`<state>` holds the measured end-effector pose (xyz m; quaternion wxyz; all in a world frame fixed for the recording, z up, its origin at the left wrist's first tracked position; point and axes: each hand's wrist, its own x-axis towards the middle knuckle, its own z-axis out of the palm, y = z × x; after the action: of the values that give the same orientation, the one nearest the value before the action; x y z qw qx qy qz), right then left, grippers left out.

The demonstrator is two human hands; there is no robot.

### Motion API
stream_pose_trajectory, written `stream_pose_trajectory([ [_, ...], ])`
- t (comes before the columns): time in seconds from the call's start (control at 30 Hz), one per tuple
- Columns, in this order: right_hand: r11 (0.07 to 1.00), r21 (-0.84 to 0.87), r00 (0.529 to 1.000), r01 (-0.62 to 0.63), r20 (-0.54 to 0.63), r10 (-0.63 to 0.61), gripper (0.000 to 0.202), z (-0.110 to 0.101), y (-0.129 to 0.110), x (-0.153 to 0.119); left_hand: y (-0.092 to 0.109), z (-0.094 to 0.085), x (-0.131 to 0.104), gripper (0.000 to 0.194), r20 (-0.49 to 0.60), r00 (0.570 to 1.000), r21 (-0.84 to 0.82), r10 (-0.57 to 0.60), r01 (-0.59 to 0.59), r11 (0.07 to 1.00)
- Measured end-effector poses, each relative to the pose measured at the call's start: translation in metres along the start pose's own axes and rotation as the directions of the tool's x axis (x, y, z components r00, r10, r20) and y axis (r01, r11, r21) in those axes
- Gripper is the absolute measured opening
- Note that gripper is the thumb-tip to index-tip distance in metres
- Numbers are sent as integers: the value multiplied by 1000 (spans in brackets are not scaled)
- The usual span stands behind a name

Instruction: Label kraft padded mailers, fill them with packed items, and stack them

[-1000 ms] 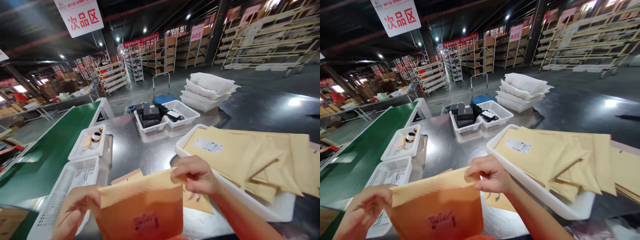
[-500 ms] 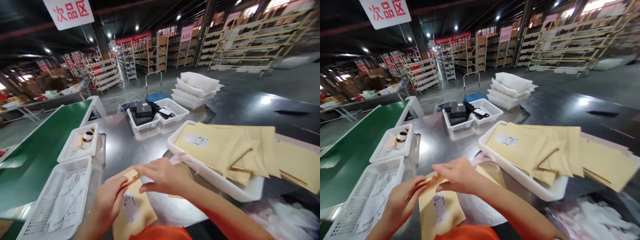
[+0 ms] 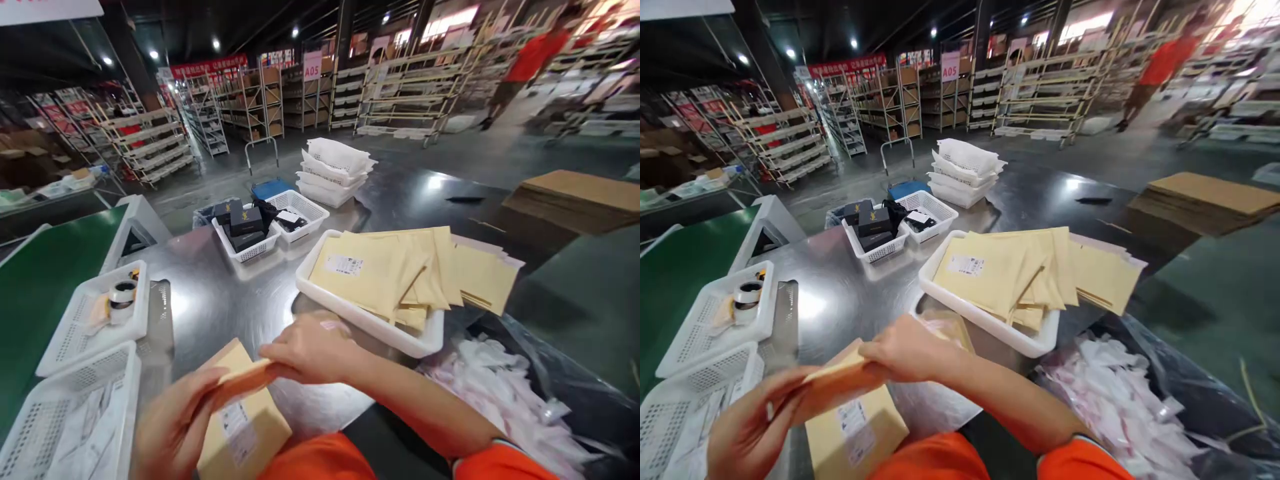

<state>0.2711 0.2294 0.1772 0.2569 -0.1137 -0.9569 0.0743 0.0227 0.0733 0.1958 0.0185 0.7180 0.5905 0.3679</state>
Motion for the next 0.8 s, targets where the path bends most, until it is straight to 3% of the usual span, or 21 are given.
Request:
stream_pose_trajectory([
  [0.07,990,32,985,-139,-102,142,19,-10,5,-8,-9,13,8,47,-77,993,-21,-93,92,996],
  [0.1,966,79,947,-246,-192,257,21,-19,14,-19,-22,18,6,59,-84,984,-25,-160,158,987],
  [0.13,912,156,843,-381,-347,411,22,-31,25,-35,-40,23,1,66,-54,972,-18,-230,230,973],
  [0.2,831,220,691,-511,-471,549,25,-58,54,-74,-81,38,-18,49,135,910,49,-391,388,920],
  [0.27,654,379,296,-654,-668,683,26,-81,86,-115,-121,62,-45,35,358,758,199,-546,509,837],
  [0.3,595,418,179,-687,-696,696,29,-89,102,-132,-138,77,-60,31,480,648,301,-591,512,805],
  [0.33,534,426,104,-731,-703,703,30,-95,116,-147,-151,93,-73,28,562,520,419,-644,492,763],
  [0.37,483,402,80,-778,-698,711,30,-97,128,-158,-161,110,-85,26,582,465,461,-667,487,742],
  [0.43,387,277,83,-880,-713,697,34,-94,144,-169,-175,138,-102,27,587,380,541,-715,473,695],
  [0.47,334,190,83,-923,-749,657,40,-88,148,-168,-181,149,-107,32,575,358,570,-736,470,674],
  [0.53,280,29,142,-960,-807,573,50,-63,147,-155,-191,164,-112,45,541,318,635,-779,453,626],
  [0.57,298,-44,214,-953,-794,568,46,-43,143,-144,-196,168,-113,50,523,306,661,-795,443,605],
  [0.63,483,-95,441,-871,-588,679,29,6,132,-117,-204,173,-112,58,493,297,701,-818,421,575],
  [0.67,598,-66,576,-799,-374,727,23,34,127,-103,-208,175,-111,60,480,299,715,-825,411,565],
  [0.7,684,-20,680,-730,-130,722,19,61,122,-90,-210,176,-110,62,468,303,727,-830,402,557],
  [0.73,712,10,712,-702,-38,702,14,86,120,-80,-211,177,-109,63,455,307,736,-836,398,547],
  [0.8,737,77,740,-672,27,672,18,126,120,-65,-211,180,-109,59,434,310,743,-846,408,531],
])
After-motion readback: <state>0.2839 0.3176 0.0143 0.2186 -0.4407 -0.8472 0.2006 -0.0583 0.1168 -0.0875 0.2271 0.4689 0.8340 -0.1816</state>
